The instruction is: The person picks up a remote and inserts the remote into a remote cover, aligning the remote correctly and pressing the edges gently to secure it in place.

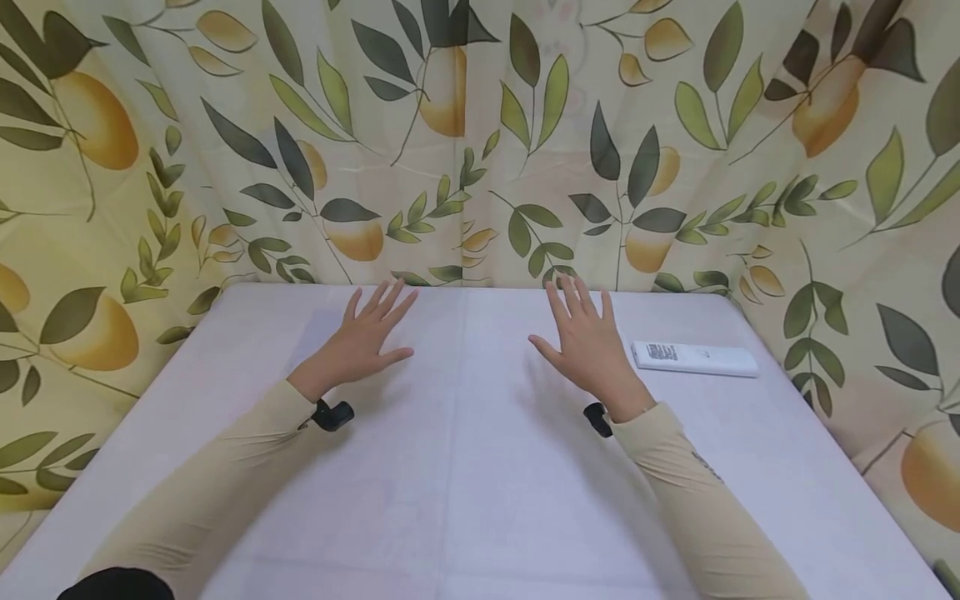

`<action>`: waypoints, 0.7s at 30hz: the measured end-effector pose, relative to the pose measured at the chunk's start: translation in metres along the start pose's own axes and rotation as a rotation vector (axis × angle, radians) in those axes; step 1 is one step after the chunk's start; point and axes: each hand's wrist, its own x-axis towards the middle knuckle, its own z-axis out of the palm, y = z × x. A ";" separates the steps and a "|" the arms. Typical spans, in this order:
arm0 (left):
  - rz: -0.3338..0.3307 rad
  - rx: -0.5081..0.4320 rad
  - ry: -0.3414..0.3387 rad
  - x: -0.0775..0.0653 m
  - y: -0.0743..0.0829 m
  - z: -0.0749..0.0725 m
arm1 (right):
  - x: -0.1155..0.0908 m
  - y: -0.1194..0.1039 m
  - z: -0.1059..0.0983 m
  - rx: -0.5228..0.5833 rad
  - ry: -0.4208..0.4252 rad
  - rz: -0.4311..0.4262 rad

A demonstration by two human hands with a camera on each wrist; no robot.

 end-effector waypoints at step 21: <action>0.040 0.156 -0.055 -0.029 -0.091 0.006 | -0.034 0.058 0.019 0.049 -0.033 -0.038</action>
